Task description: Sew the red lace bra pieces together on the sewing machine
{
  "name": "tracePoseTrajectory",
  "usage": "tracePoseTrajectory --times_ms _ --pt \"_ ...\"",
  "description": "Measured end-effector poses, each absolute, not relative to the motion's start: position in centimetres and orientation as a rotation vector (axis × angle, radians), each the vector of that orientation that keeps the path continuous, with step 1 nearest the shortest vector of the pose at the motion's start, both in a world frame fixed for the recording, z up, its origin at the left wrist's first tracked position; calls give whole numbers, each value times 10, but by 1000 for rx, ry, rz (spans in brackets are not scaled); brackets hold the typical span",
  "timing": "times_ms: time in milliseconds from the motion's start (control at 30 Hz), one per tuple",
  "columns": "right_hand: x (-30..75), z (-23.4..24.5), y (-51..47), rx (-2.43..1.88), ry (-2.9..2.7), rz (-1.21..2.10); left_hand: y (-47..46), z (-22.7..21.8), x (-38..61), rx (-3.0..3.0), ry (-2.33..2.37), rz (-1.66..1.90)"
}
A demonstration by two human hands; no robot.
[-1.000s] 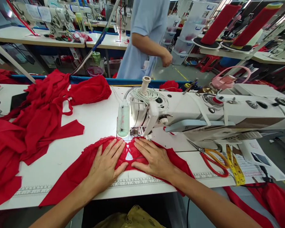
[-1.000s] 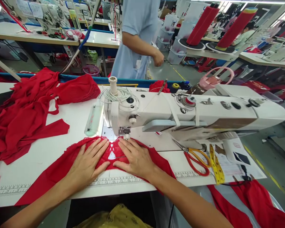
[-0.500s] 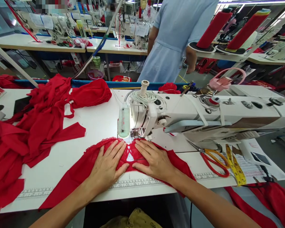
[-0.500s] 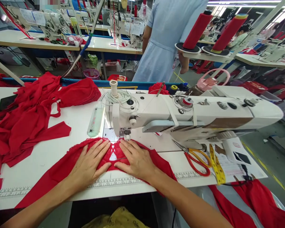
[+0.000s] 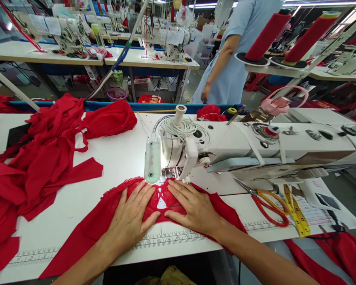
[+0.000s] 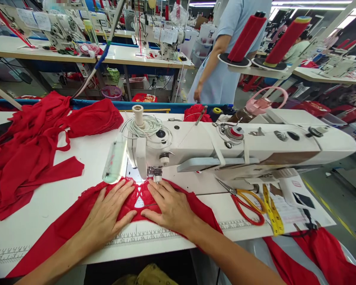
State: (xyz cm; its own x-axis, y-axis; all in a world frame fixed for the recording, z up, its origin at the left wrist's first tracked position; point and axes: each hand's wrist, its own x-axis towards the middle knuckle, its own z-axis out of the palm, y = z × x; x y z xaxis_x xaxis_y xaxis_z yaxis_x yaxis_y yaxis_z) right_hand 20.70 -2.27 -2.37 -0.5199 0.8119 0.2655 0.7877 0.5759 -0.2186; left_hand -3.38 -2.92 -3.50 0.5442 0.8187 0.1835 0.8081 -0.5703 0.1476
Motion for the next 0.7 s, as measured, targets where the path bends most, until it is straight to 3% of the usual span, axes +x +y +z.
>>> tracePoseTrajectory --times_ms 700 --pt "209 -24 -23 -1310 -2461 92 -28 -35 -36 2599 1424 351"
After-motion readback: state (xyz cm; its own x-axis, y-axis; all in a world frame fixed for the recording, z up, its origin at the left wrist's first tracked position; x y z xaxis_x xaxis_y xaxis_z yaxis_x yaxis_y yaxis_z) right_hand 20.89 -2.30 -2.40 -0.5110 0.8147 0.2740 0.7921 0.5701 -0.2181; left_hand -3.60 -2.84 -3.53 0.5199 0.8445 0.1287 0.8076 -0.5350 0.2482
